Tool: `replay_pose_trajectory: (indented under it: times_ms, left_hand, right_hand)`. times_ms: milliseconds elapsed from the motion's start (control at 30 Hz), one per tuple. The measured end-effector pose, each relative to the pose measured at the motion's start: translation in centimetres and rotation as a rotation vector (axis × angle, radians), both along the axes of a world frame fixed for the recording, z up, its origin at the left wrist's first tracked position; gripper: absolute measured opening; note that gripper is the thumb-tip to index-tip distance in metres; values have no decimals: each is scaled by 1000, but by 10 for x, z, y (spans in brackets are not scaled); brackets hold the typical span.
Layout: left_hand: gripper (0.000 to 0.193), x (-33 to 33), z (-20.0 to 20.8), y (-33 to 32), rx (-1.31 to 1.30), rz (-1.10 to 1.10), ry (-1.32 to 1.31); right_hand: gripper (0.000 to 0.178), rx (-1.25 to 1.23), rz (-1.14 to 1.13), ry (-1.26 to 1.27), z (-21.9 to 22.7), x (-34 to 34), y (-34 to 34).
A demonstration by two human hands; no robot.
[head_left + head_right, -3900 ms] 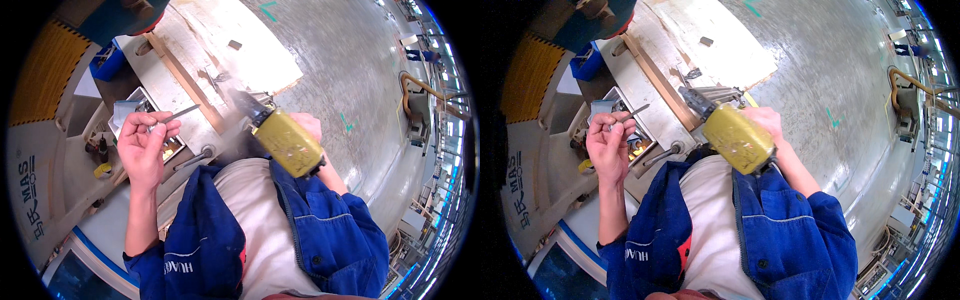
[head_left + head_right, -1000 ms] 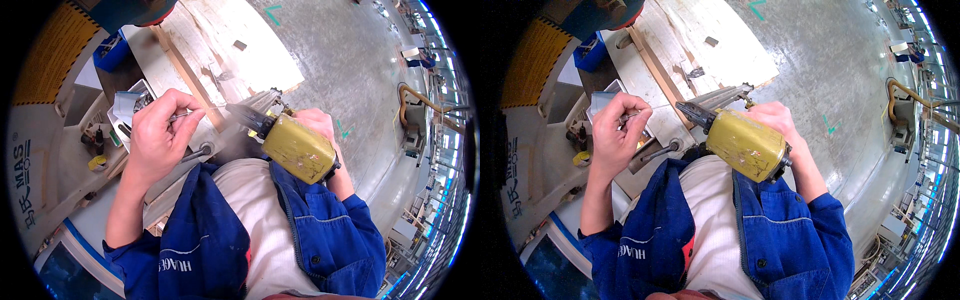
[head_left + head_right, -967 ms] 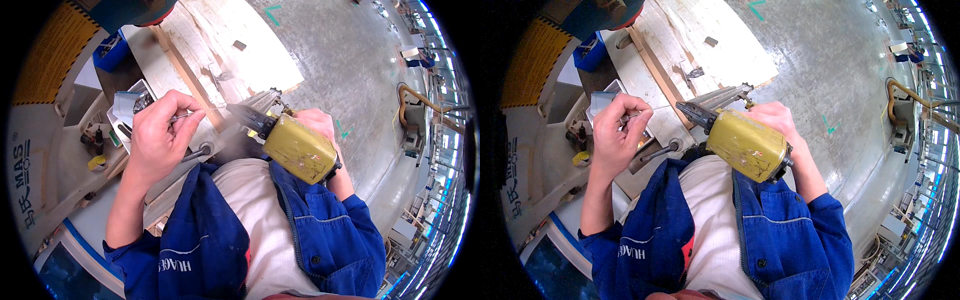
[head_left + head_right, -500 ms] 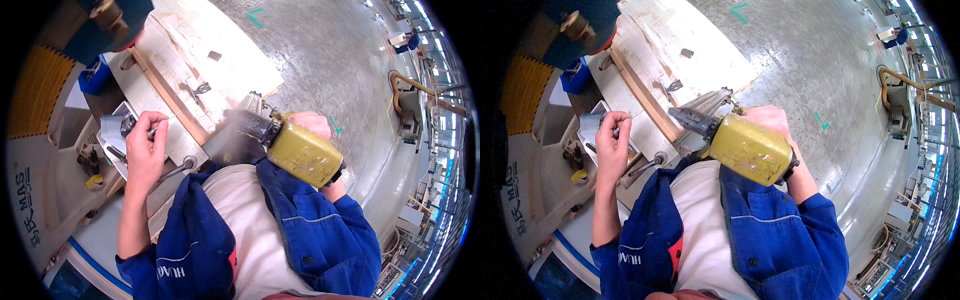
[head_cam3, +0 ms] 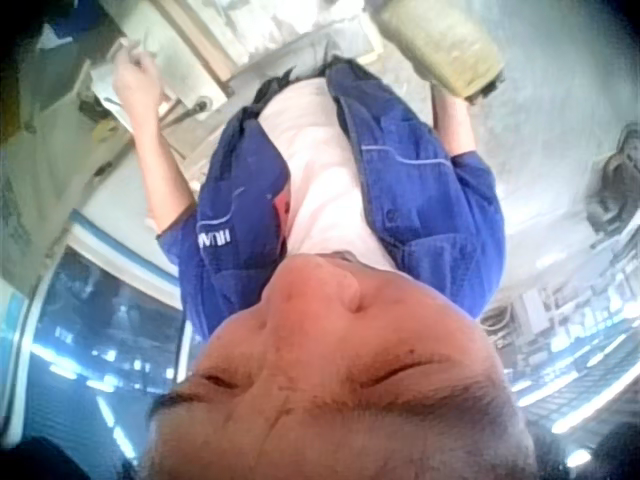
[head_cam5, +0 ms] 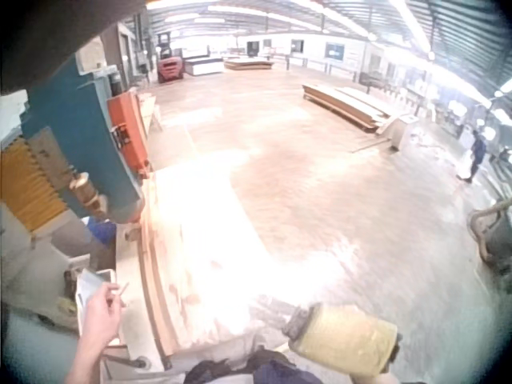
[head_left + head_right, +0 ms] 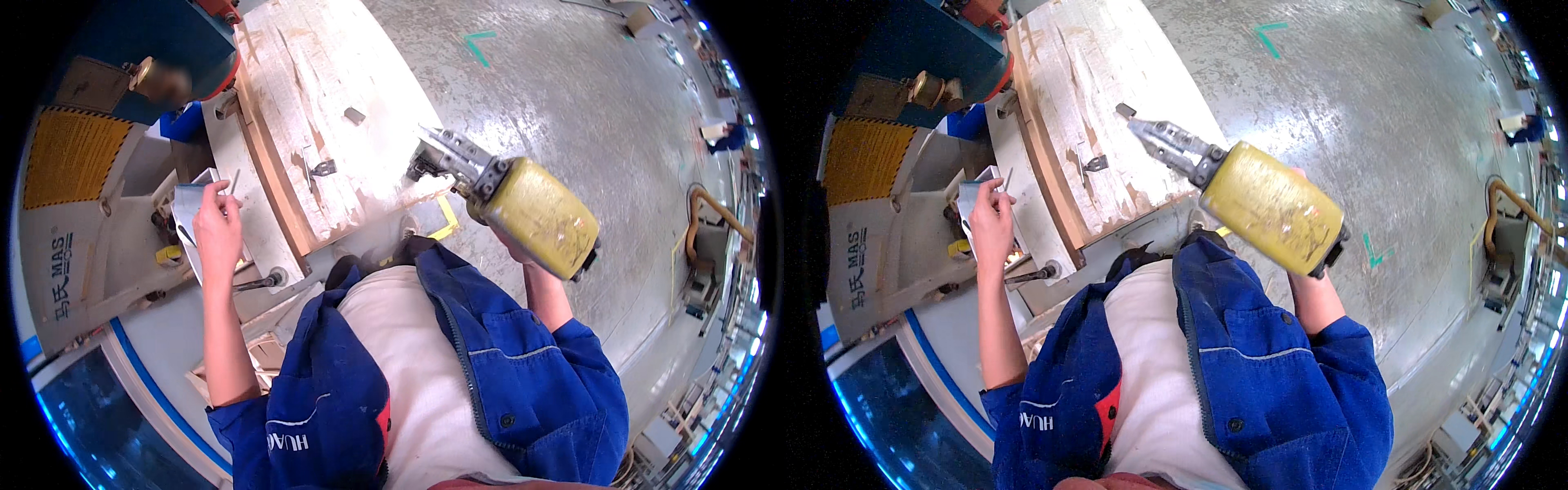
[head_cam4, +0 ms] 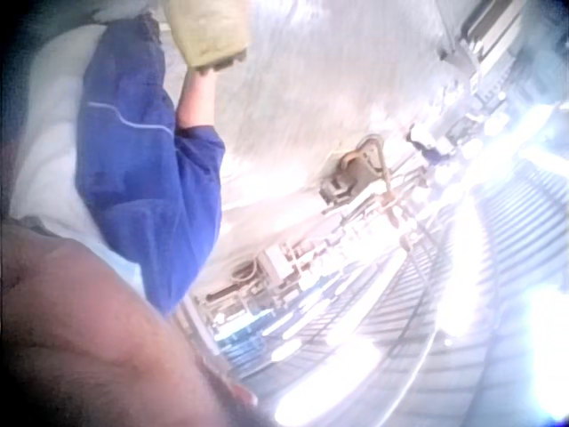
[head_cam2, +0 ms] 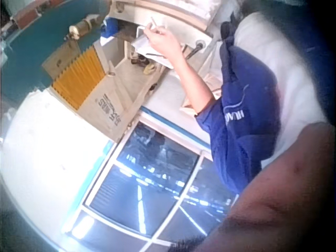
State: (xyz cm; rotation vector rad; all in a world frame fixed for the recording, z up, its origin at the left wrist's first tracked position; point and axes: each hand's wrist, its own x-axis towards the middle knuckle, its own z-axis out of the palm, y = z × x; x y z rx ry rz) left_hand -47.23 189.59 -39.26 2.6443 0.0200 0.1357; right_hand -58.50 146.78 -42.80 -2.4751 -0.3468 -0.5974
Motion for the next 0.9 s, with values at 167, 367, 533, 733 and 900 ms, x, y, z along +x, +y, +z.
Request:
replay_pose_trajectory:
  times_ms: [167,367,533,733,900]
  left_hand:
    - [25,-2,-10,17,131,183,-21]
    - [35,-6,-10,-19,132,43,-332]
    - [36,-7,-28,-87,-210,-123,-39]
    - [39,7,-45,-108,-175,-252,106]
    - [43,34,-61,-83,43,-317,81]
  right_hand:
    - [18,527,59,308,-22,31,-25]
    - [16,601,160,318,-33,49,-14]
    - [29,242,170,123,-57,48,-9]
    - [35,802,234,551,-99,49,4]
    - [61,774,252,798,-106,50,2]
